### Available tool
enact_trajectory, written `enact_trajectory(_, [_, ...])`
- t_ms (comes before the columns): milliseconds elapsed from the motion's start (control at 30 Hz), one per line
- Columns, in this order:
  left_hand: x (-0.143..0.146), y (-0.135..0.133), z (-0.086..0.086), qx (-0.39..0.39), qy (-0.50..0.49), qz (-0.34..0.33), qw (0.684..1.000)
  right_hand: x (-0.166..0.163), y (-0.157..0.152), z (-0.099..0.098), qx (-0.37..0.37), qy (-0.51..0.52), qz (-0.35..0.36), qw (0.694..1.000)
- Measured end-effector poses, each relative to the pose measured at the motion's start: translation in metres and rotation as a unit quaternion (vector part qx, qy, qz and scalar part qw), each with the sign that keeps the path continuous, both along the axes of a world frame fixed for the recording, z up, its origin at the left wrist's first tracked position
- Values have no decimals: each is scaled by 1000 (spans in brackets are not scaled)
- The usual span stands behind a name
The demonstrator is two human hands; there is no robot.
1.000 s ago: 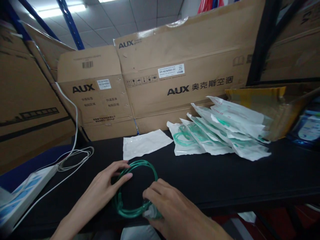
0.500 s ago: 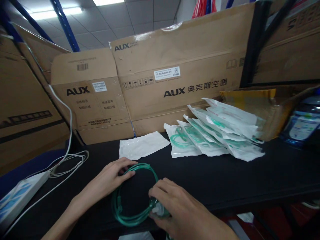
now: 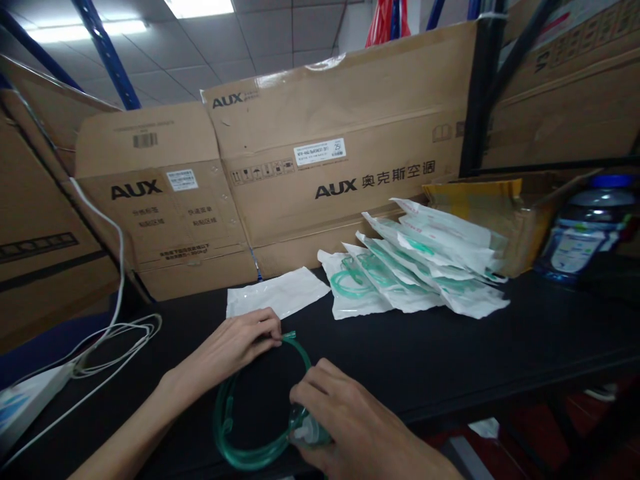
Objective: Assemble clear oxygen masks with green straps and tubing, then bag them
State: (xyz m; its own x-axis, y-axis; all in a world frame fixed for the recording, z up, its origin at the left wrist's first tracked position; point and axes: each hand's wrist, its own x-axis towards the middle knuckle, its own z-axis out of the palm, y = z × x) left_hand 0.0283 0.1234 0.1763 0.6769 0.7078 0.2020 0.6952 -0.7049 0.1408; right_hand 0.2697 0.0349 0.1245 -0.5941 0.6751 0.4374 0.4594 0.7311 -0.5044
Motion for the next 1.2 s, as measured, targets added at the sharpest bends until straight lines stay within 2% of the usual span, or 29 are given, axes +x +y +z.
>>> enact_trajectory(133, [6,0,-7,-15,-48,5,999,1,4,-4,-18,39,11,999])
enact_trajectory(300, [7,9,-14,-23,-88,72,993,0,7,-3,-26,72,14,997])
enact_trajectory(433, [4,9,-18,-30,-81,45,995,0,8,-1,-30,74,8,997])
enact_trajectory(600, [11,3,-27,4,-126,25,992,-4,6,2,-57,70,-10,996])
enact_trajectory(800, [20,2,-35,-11,-123,-26,992,-11,7,19,-104,83,34,991])
enact_trajectory(900, [18,3,-36,-17,-125,-47,991,-2,23,36,-138,97,-8,986])
enact_trajectory(1000, [17,3,-36,-31,-145,-29,989,10,53,48,-197,54,-45,978])
enact_trajectory(1133, [17,0,-35,-36,-146,21,988,15,97,54,-302,-41,1,952])
enact_trajectory(1200, [16,-1,-35,-34,-151,25,988,12,111,56,-332,-47,22,942])
